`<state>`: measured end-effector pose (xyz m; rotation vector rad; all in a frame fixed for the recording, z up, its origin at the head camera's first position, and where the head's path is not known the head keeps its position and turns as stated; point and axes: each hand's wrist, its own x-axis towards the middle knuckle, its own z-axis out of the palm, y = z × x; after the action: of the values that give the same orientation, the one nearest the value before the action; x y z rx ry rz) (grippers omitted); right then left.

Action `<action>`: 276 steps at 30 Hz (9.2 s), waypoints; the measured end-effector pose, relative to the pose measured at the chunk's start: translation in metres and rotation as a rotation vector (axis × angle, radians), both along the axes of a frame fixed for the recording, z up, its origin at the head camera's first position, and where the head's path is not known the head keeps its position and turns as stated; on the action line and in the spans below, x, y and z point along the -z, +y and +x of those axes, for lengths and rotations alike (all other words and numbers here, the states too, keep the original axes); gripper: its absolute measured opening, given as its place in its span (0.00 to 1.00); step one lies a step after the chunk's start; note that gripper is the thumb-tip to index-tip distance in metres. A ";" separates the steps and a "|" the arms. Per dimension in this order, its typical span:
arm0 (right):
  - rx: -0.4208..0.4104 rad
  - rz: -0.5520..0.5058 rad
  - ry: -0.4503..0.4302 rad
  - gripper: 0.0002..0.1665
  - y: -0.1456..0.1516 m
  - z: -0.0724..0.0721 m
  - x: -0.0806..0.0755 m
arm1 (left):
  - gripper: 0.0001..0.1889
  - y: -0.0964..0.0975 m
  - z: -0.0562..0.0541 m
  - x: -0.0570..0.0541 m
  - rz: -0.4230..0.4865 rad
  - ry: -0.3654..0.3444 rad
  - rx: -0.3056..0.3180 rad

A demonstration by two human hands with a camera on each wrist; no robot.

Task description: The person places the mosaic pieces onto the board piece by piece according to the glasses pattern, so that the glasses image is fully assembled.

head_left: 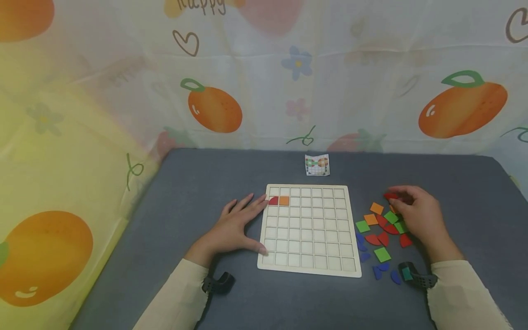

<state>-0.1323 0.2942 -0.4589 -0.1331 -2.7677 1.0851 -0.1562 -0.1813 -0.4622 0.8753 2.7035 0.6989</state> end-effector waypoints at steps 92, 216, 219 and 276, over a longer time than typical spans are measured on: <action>-0.271 -0.337 -0.030 0.13 -0.185 -0.029 0.006 | 0.69 0.001 0.000 0.001 0.010 -0.011 -0.003; -0.058 -0.314 -0.009 0.22 -0.060 0.011 -0.017 | 0.70 0.001 -0.001 0.005 -0.006 -0.009 -0.016; -0.068 -0.324 -0.024 0.22 -0.066 0.012 -0.020 | 0.70 0.002 -0.001 0.004 -0.006 -0.008 -0.014; -0.255 -0.289 -0.116 0.08 -0.242 -0.019 -0.008 | 0.69 0.000 -0.001 0.000 0.010 -0.003 0.001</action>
<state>-0.1509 0.0520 -0.4514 0.1308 -2.7659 1.5867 -0.1570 -0.1811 -0.4623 0.8776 2.6988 0.7132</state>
